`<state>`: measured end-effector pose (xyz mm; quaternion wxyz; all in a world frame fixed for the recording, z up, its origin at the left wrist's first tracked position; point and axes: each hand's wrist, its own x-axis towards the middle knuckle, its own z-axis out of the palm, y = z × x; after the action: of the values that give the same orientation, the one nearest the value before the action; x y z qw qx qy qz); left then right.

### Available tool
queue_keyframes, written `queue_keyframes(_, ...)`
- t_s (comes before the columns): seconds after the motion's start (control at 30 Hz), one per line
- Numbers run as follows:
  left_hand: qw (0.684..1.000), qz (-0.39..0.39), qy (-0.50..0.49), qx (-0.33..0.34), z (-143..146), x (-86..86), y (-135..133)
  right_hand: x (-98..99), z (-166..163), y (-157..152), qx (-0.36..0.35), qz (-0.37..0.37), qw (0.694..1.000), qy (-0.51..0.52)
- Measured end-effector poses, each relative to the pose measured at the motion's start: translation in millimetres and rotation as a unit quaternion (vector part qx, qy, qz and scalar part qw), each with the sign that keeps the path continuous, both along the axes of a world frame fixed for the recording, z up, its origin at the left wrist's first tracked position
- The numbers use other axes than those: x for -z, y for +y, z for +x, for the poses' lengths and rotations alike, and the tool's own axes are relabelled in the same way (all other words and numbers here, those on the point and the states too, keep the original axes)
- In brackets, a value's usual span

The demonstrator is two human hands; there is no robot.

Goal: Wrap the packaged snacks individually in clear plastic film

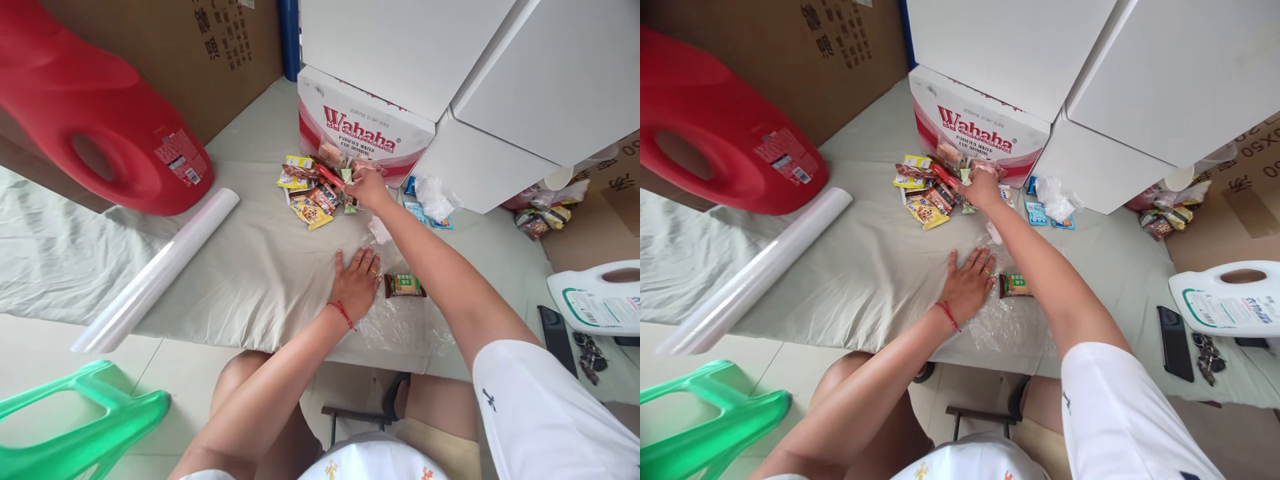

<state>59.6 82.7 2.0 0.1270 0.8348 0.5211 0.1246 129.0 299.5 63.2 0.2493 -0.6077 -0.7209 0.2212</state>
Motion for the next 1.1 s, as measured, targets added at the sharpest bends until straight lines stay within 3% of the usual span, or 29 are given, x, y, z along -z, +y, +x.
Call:
queue_keyframes(0.13, 1.000, 0.010, -0.006, -0.003, 0, 1.5, -1, -32.2, 68, -54, -0.100, -0.090, 0.986, 0.102)
queue_keyframes(0.2, 1.000, 0.012, -0.006, -0.003, 0, 1.7, -1, -41.1, 110, -82, -0.113, -0.145, 0.977, 0.108)
queue_keyframes(0.33, 1.000, 0.012, -0.005, -0.008, -1, 1.2, -1, -34.4, 183, -122, -0.088, -0.244, 0.959, 0.115)
queue_keyframes(0.43, 1.000, 0.009, -0.004, -0.009, -1, 0.9, -1, -18.2, 215, -140, -0.074, -0.284, 0.948, 0.127)
queue_keyframes(0.6, 1.000, 0.005, -0.002, -0.029, -1, 0.0, 1, 4.5, 225, -155, -0.086, -0.298, 0.942, 0.129)
queue_keyframes(0.83, 0.999, 0.011, 0.018, -0.037, 1, -2.0, 3, 19.9, 217, -154, -0.154, -0.255, 0.947, 0.122)
queue_keyframes(1.0, 0.999, 0.010, 0.018, -0.043, 3, -2.3, 4, 21.9, 218, -151, -0.211, -0.179, 0.957, 0.091)
queue_keyframes(1.1, 0.999, 0.013, 0.011, -0.049, 4, -3.7, 5, 13.8, 214, -154, -0.200, -0.115, 0.970, 0.074)
